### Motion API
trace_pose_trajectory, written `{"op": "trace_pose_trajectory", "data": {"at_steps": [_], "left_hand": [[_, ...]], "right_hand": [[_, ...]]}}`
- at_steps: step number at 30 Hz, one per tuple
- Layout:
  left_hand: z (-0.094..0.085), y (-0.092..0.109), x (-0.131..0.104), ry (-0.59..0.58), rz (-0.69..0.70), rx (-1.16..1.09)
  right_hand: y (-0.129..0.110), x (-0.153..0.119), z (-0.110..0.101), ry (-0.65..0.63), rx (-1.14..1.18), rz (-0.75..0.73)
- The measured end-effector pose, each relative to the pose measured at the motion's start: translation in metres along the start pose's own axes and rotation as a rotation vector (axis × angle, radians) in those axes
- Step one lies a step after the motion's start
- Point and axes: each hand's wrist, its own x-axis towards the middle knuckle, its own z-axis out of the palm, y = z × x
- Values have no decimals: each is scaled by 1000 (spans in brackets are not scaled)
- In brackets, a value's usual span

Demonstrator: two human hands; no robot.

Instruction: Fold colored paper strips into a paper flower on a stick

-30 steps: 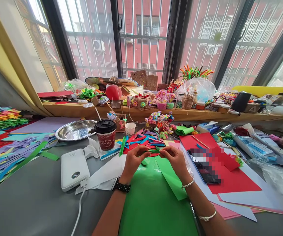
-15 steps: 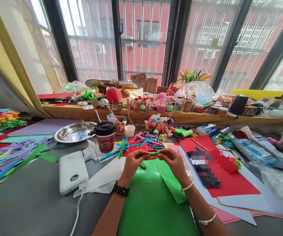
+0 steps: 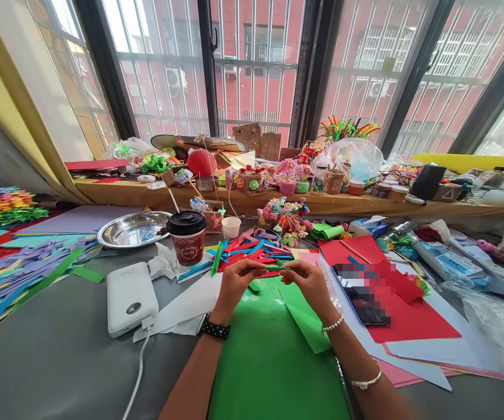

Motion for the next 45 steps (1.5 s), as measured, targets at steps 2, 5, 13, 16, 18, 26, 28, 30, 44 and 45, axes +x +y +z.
{"op": "trace_pose_trajectory", "data": {"at_steps": [2, 5, 13, 16, 18, 26, 28, 30, 44, 45], "left_hand": [[0, 0, 0, 7, -13, -16], [-1, -1, 0, 11, -22, -19], [-3, -5, 0, -49, -7, 61], [-3, -7, 0, -64, 31, 145], [-3, -8, 0, -67, 29, 163], [-5, -4, 1, -42, -57, 127], [-5, -3, 1, -38, -70, 99], [-5, -2, 1, -38, -76, 73], [-4, -10, 5, -124, -259, -77], [-4, -10, 4, -123, -254, -80]], "right_hand": [[-1, 0, 1, 7, 4, -1], [-1, -1, 1, 17, 16, 4], [3, 1, 1, -35, 4, 17], [4, 1, 1, -35, -28, 19], [5, 1, 0, -27, -44, 6], [2, 2, -1, -9, -57, -13], [1, 1, 0, -7, -51, -13], [0, 1, 1, -6, -40, -8], [1, -1, 1, 2, -206, -59], [2, -1, 1, -4, -219, -58]]}}
